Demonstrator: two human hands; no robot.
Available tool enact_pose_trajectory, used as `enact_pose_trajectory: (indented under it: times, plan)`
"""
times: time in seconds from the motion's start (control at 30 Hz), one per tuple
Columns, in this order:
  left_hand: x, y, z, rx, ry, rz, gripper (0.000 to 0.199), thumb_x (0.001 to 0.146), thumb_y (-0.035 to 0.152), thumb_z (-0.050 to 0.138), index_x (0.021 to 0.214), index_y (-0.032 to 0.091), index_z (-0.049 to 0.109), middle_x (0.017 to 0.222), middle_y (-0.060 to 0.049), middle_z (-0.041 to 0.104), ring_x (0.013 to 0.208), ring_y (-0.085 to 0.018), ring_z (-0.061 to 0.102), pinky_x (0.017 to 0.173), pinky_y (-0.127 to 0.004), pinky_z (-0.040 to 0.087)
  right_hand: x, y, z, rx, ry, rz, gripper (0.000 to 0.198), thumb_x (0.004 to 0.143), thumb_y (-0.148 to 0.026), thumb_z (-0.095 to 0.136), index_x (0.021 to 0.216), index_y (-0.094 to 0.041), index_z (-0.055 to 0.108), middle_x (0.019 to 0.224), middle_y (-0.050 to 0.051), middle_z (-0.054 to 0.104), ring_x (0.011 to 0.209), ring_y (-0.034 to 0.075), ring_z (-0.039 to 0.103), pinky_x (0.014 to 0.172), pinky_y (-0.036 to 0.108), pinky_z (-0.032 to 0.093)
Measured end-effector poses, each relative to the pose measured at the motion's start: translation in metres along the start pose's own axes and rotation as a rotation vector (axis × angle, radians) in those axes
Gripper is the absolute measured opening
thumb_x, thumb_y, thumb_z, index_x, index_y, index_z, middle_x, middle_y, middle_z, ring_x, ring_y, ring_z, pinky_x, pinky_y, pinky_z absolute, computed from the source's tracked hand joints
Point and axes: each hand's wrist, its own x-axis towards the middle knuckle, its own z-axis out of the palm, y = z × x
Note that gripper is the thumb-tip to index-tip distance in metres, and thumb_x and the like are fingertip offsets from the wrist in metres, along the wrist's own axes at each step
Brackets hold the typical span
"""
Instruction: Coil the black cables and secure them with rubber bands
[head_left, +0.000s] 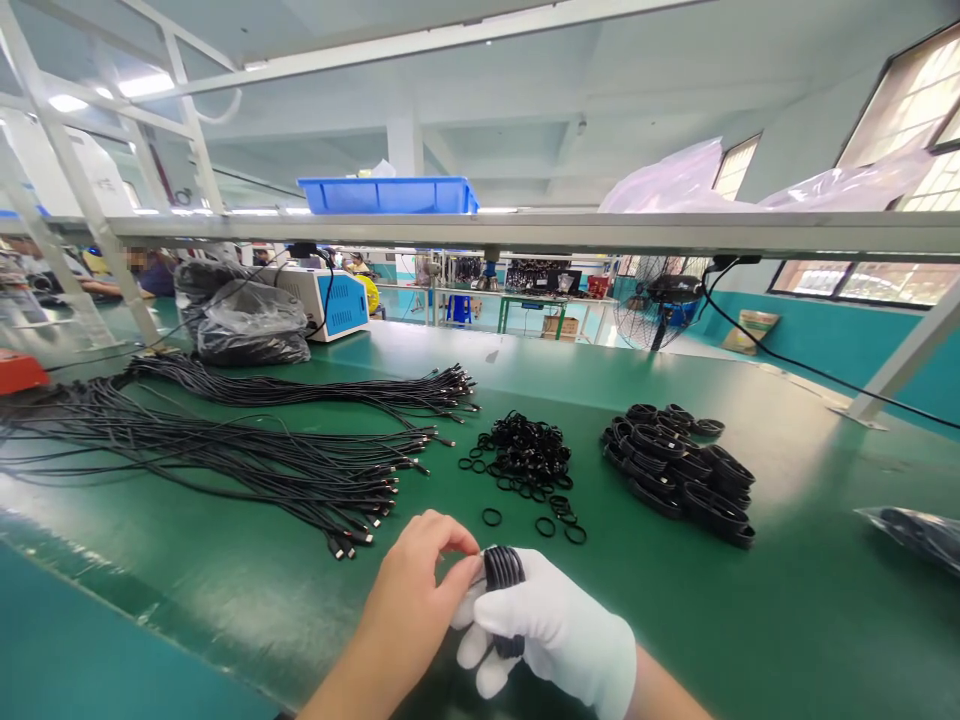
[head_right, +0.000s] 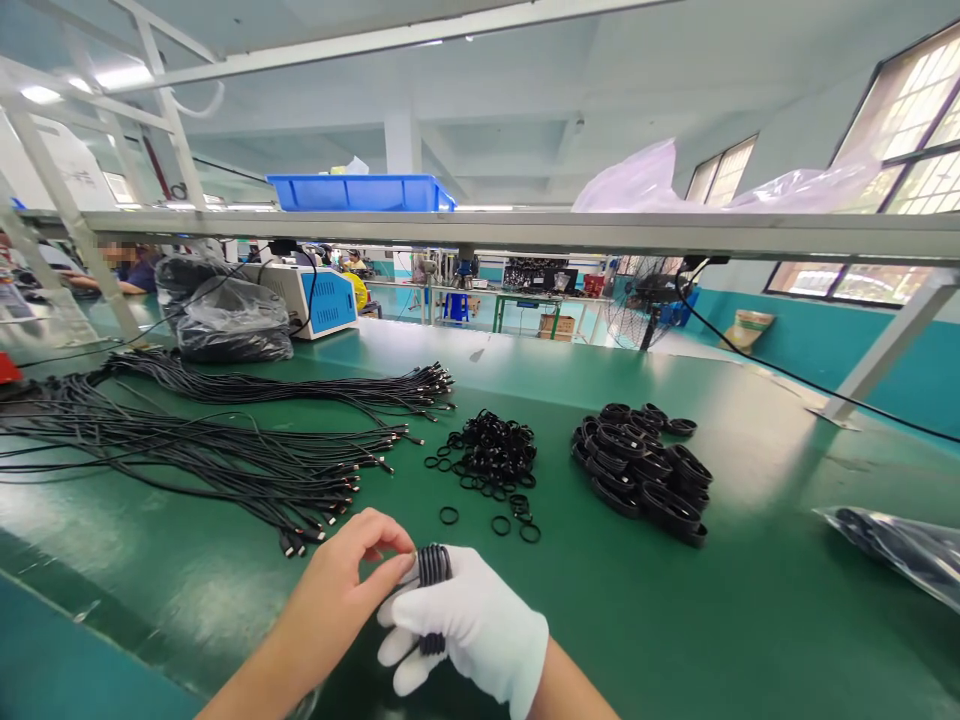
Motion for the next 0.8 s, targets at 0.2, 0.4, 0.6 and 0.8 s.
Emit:
enact_pose_trajectory:
  times: [0.2, 0.4, 0.6, 0.8]
  plan:
    - [-0.002, -0.002, 0.010, 0.144, 0.070, 0.137, 0.014, 0.080, 0.013, 0.052, 0.075, 0.021, 0.062, 0.081, -0.001, 0.063, 0.081, -0.019, 0.055, 0.073, -0.031, 0.043, 0.003, -0.001, -0.002, -0.086, 0.044, 0.065, 0.016, 0.054, -0.016, 0.057, 0.069, -0.011, 0.055, 0.048, -0.001, 0.052, 0.039, 0.010, 0.051, 0.035, 0.019, 0.042]
    - [0.001, -0.004, 0.019, 0.248, 0.094, 0.247, 0.018, 0.082, 0.014, 0.051, 0.074, 0.021, 0.065, 0.078, -0.002, 0.065, 0.077, -0.020, 0.056, 0.068, -0.031, 0.043, 0.002, -0.002, -0.011, -0.128, 0.037, 0.101, 0.012, 0.053, -0.012, 0.059, 0.064, -0.012, 0.055, 0.049, -0.002, 0.053, 0.041, 0.008, 0.051, 0.037, 0.017, 0.043]
    - [0.002, -0.004, 0.027, 0.170, 0.144, 0.198, 0.017, 0.082, 0.018, 0.052, 0.073, 0.022, 0.065, 0.074, -0.002, 0.064, 0.074, -0.020, 0.058, 0.067, -0.031, 0.044, -0.001, -0.007, -0.009, -0.059, 0.031, 0.105, 0.009, 0.052, -0.012, 0.058, 0.061, -0.012, 0.055, 0.044, -0.003, 0.050, 0.038, 0.009, 0.050, 0.035, 0.017, 0.042]
    - [0.005, 0.000, 0.026, -0.001, 0.064, 0.073, 0.015, 0.079, 0.018, 0.052, 0.073, 0.022, 0.065, 0.077, -0.001, 0.065, 0.078, -0.019, 0.059, 0.071, -0.030, 0.044, -0.002, -0.010, -0.006, -0.071, 0.058, 0.107, 0.006, 0.051, -0.014, 0.056, 0.057, -0.012, 0.056, 0.041, -0.003, 0.049, 0.035, 0.008, 0.047, 0.032, 0.017, 0.039]
